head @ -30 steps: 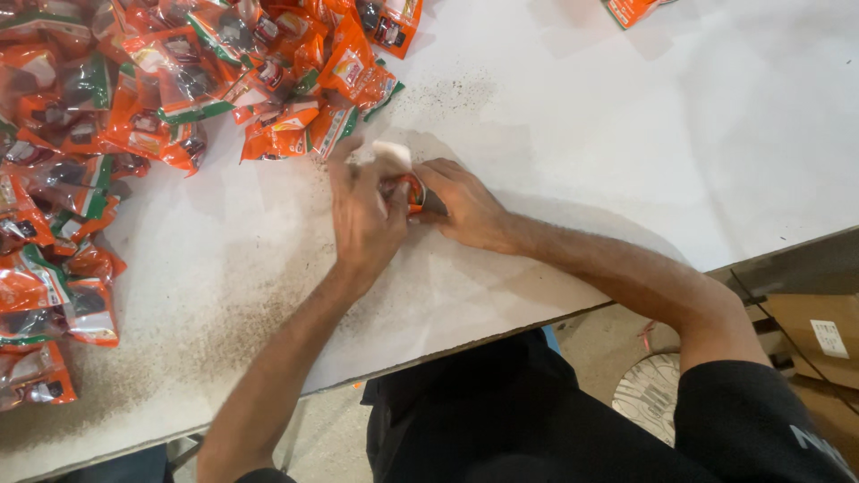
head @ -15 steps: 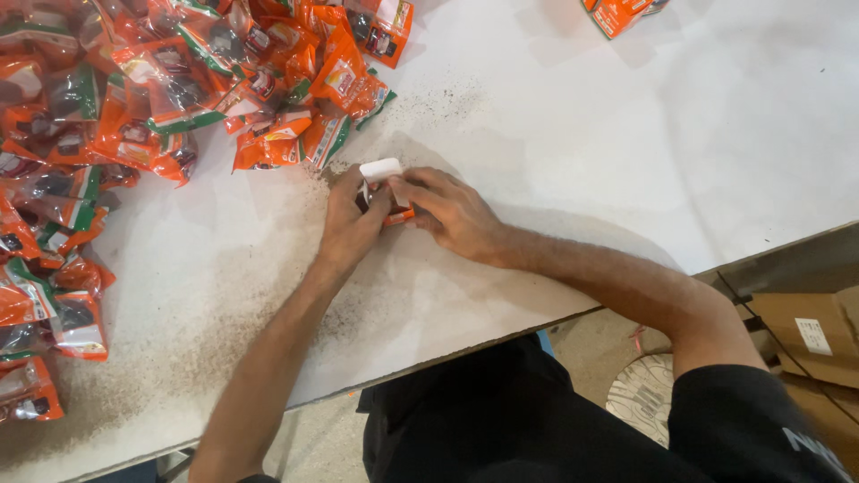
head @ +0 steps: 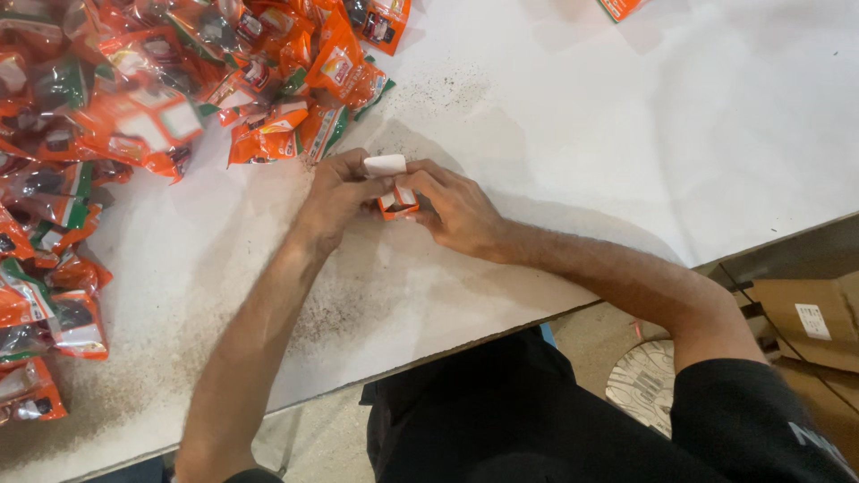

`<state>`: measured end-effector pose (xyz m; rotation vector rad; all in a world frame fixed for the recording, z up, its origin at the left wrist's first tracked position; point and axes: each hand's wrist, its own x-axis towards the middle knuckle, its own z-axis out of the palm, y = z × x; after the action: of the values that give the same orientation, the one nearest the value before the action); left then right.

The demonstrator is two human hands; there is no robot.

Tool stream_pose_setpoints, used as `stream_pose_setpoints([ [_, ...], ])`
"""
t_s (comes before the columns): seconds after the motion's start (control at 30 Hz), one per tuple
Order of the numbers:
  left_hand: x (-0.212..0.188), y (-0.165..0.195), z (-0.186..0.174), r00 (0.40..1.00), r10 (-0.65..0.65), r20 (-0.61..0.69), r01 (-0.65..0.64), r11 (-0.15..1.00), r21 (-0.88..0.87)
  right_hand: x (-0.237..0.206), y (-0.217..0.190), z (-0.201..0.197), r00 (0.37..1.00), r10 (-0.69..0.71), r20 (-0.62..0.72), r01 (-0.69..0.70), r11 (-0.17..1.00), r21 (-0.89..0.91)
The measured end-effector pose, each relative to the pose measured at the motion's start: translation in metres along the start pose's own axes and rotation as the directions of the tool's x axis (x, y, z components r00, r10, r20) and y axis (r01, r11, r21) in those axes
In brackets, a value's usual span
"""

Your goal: The person picks small orange packets from a pile on the table and places them one at a time into small orange boxes, closing the flaps and setting the filled boxes aside. They repeat this packing cycle continuously across the table.

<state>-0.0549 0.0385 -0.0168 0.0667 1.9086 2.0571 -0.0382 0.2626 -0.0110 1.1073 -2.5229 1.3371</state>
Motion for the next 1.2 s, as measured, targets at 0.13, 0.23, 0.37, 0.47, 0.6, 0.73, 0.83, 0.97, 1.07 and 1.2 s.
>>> stream_pose_setpoints([
  [0.13,-0.022,-0.006,0.025,0.701,0.713,0.012,-0.548,0.528,0.649,0.0,0.007,0.002,1.0,0.027,0.011,-0.027,0.999,0.017],
  [0.23,-0.036,-0.007,0.025,0.749,0.656,0.094,-0.579,0.58,0.573,-0.002,0.015,0.008,0.995,0.1,0.008,-0.1,0.993,0.061],
  [0.37,-0.042,-0.009,0.021,0.702,0.673,0.234,-0.623,0.421,0.659,-0.006,0.022,0.011,0.995,0.102,-0.017,-0.1,0.993,0.06],
  [0.47,-0.04,-0.015,0.024,0.746,0.659,0.099,-0.556,0.533,0.638,-0.005,0.022,0.011,0.993,0.12,-0.012,-0.119,0.99,0.077],
  [0.6,-0.036,-0.022,0.026,0.779,0.626,0.042,-0.565,0.671,0.48,-0.003,0.019,0.008,0.987,0.158,0.016,-0.159,0.981,0.109],
  [0.73,-0.038,-0.019,0.02,0.686,0.698,0.205,-0.628,0.426,0.651,-0.004,0.014,0.004,0.997,0.072,0.004,-0.073,0.997,0.041],
  [0.83,-0.044,-0.014,0.019,0.652,0.685,0.324,-0.656,0.295,0.695,-0.004,0.011,0.002,0.998,0.057,0.02,-0.057,0.998,0.012],
  [0.97,-0.05,-0.008,0.02,0.64,0.653,0.405,-0.6,0.094,0.795,-0.001,0.01,0.006,0.988,-0.152,-0.009,0.152,0.987,-0.047],
  [1.07,-0.055,-0.008,0.011,0.65,0.663,0.37,-0.539,0.06,0.84,0.004,0.017,0.002,0.98,-0.191,0.047,0.196,0.969,-0.152],
  [1.2,-0.06,-0.002,-0.039,0.537,0.843,0.04,-0.218,0.092,0.972,0.016,0.037,-0.019,0.951,-0.174,-0.257,0.041,0.892,-0.45],
])
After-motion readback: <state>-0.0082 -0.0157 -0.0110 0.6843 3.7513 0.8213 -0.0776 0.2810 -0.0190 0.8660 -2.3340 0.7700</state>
